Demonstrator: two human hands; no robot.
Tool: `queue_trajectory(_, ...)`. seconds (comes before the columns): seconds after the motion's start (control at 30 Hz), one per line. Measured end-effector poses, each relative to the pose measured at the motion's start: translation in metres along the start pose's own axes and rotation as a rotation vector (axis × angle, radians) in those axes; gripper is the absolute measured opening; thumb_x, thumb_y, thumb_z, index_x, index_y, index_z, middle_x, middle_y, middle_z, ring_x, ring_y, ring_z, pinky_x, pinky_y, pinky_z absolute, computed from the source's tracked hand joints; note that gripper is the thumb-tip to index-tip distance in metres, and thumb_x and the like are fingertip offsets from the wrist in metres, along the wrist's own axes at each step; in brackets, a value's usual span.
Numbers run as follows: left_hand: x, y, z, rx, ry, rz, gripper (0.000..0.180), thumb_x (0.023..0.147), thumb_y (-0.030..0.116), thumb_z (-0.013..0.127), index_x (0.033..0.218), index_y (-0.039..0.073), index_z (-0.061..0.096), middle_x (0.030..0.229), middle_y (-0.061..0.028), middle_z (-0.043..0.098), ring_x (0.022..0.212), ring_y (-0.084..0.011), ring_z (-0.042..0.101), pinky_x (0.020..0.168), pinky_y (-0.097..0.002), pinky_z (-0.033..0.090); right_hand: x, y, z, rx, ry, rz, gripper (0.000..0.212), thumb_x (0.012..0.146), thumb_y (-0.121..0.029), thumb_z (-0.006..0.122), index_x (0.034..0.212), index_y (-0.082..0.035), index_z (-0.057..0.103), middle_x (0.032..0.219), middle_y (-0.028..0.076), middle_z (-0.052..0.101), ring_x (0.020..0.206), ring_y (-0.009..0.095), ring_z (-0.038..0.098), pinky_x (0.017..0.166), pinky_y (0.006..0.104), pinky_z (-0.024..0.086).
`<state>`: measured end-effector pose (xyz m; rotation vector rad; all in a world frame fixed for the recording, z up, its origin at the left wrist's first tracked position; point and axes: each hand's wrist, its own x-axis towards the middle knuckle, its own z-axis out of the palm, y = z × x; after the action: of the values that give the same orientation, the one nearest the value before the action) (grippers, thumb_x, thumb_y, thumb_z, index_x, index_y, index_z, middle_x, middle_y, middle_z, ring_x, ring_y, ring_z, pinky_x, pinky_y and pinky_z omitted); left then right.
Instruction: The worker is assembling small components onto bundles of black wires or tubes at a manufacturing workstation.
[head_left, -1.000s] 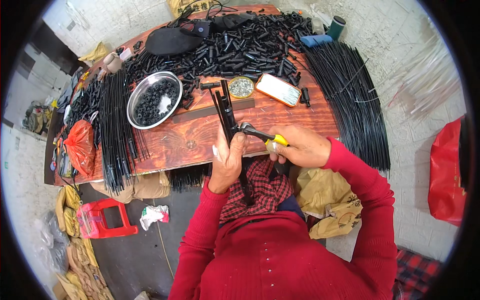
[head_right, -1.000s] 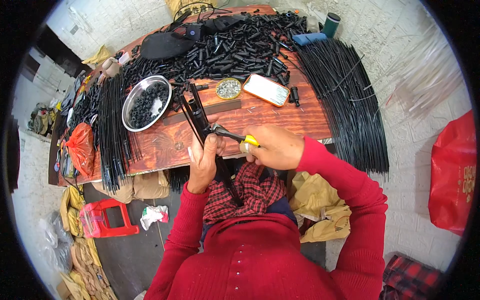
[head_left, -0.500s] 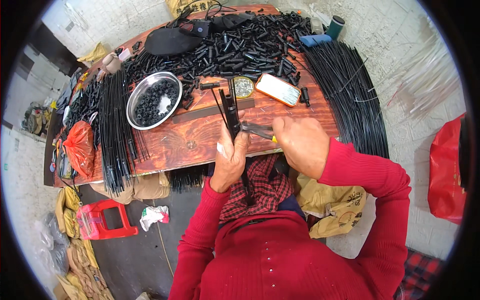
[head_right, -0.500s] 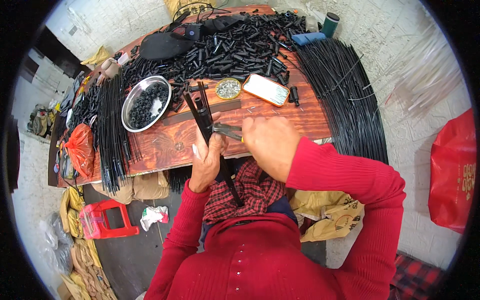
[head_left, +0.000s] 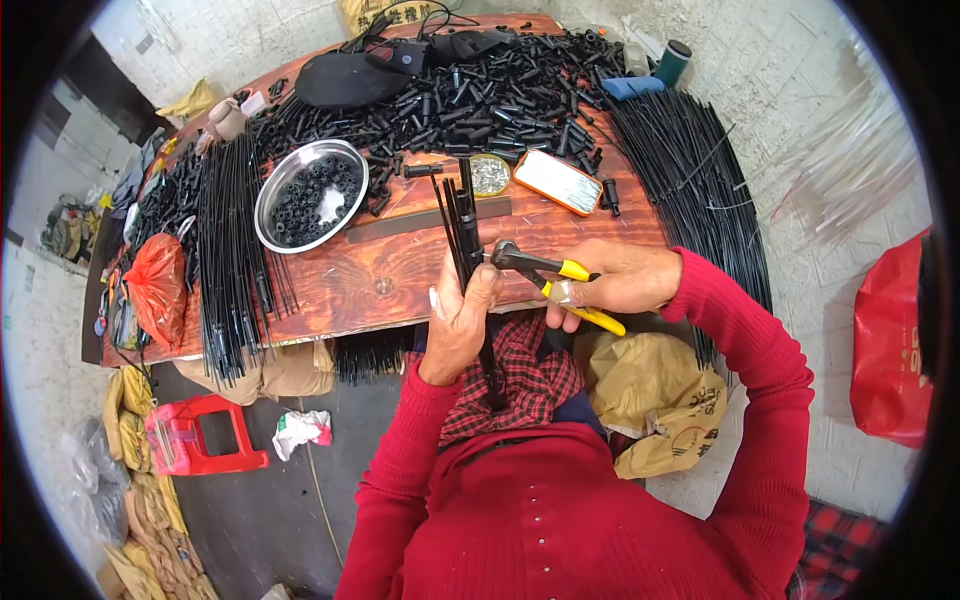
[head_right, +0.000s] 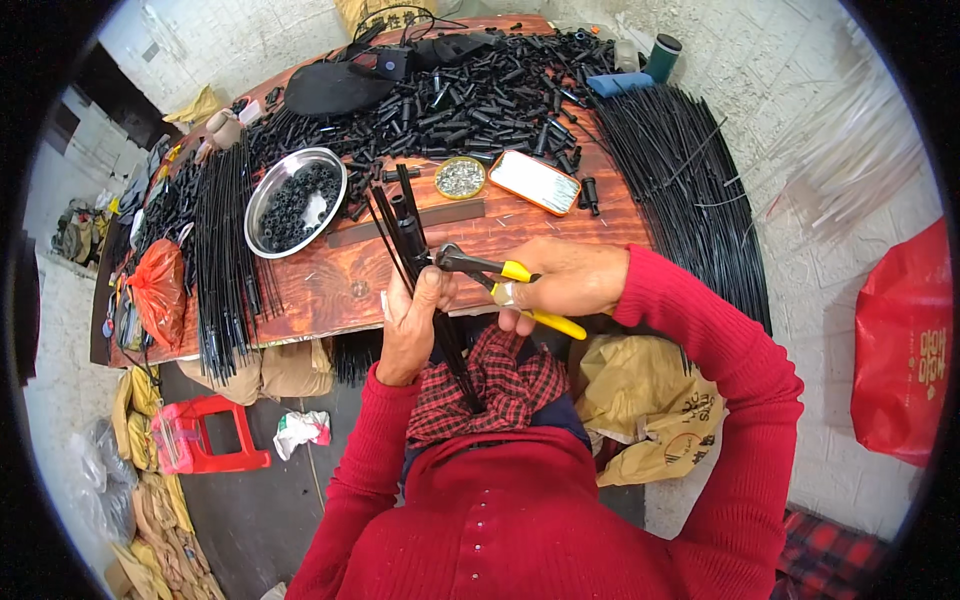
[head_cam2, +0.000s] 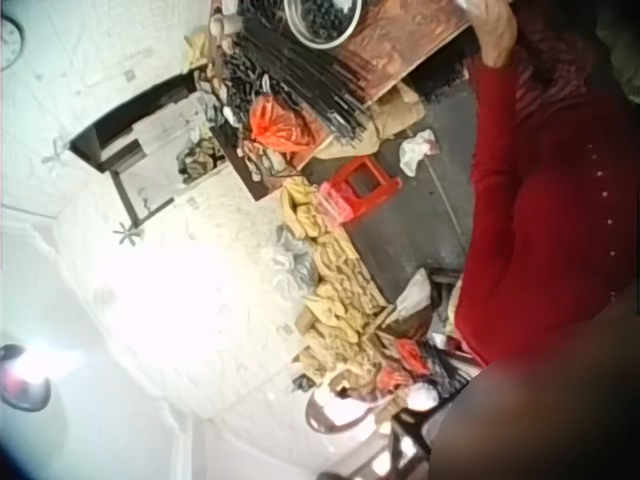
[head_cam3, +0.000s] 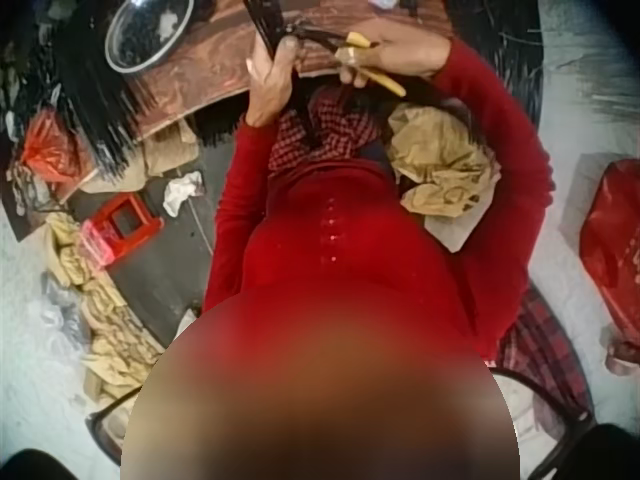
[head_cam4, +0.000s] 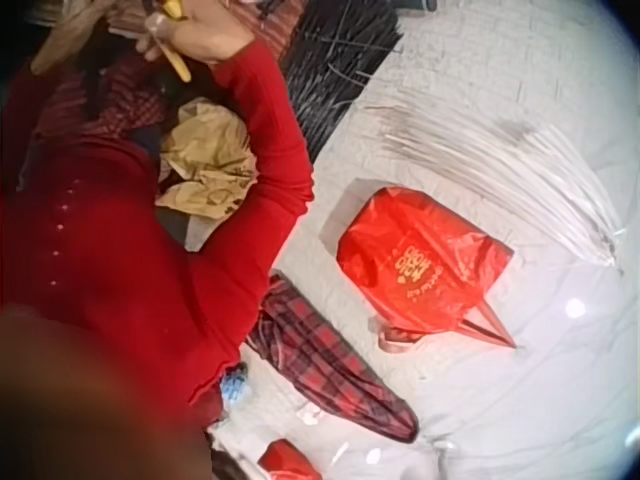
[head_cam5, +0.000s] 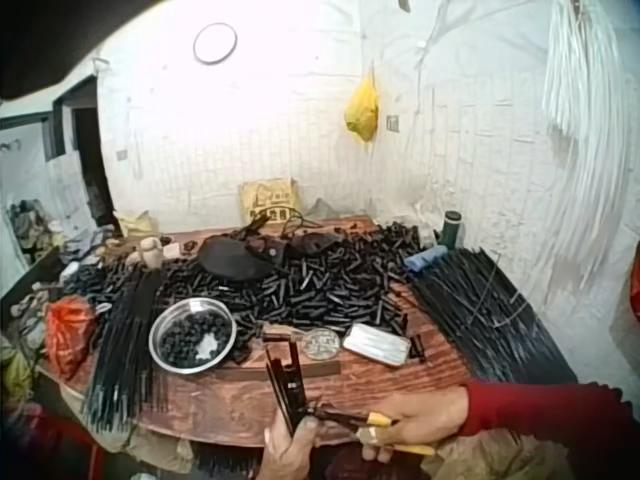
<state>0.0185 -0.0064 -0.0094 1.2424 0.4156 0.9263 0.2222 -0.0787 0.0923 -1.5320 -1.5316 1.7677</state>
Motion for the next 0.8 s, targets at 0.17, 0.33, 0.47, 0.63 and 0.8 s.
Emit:
queue_trajectory(0.17,0.0000,0.0051,0.0018,0.025,0.005,-0.001,0.041,0.104,0.026,0.050,0.133,-0.001,0.043,0.079,0.0011,0.045,0.069,-0.0076,0.041,0.061,-0.0236,0.036,-0.0036,0.0001,-0.0016,-0.094,0.011,-0.060,0.027,0.098,-0.014,0.045,0.100,0.005,0.064,0.093,0.010,0.069,0.084,0.016,0.067,0.077,0.0307,0.054)
queue_trajectory(0.33,-0.0005,0.0042,0.0037,-0.015,-0.001,-0.008,0.041,0.103,0.026,0.050,0.133,-0.002,0.043,0.079,0.0013,0.044,0.069,-0.0077,0.041,0.061,-0.0235,0.034,-0.0041,-0.0042,-0.0021,-0.175,0.007,-0.060,0.026,0.099,-0.016,0.047,0.104,0.004,0.062,0.093,0.009,0.069,0.084,0.015,0.067,0.076,0.0306,0.053)
queue_trajectory(0.47,0.0002,0.0034,0.0056,-0.013,0.009,-0.039,0.041,0.103,0.026,0.050,0.132,-0.003,0.044,0.081,0.0012,0.044,0.069,-0.0079,0.040,0.062,-0.0238,0.034,-0.0026,-0.0010,-0.0013,-0.194,0.046,-0.074,0.025,0.098,-0.011,0.044,0.099,0.005,0.064,0.092,0.009,0.069,0.083,0.016,0.067,0.078,0.0309,0.054)
queue_trajectory(0.63,0.0015,0.0018,0.0059,-0.059,0.015,-0.040,0.040,0.103,0.026,0.050,0.132,-0.002,0.045,0.081,0.0013,0.044,0.069,-0.0079,0.040,0.061,-0.0237,0.034,-0.0026,0.0013,-0.0025,-0.170,0.038,-0.075,0.022,0.099,-0.012,0.046,0.101,0.004,0.062,0.092,0.009,0.069,0.083,0.015,0.067,0.075,0.0305,0.054)
queue_trajectory(0.8,0.0030,0.0040,0.0052,0.028,-0.009,-0.032,0.040,0.103,0.027,0.051,0.132,-0.001,0.046,0.080,0.0013,0.045,0.069,-0.0075,0.041,0.061,-0.0235,0.034,-0.0042,-0.0008,-0.0034,-0.140,0.041,-0.059,0.019,0.100,-0.013,0.047,0.104,0.002,0.058,0.093,0.009,0.068,0.083,0.015,0.066,0.074,0.0296,0.053)
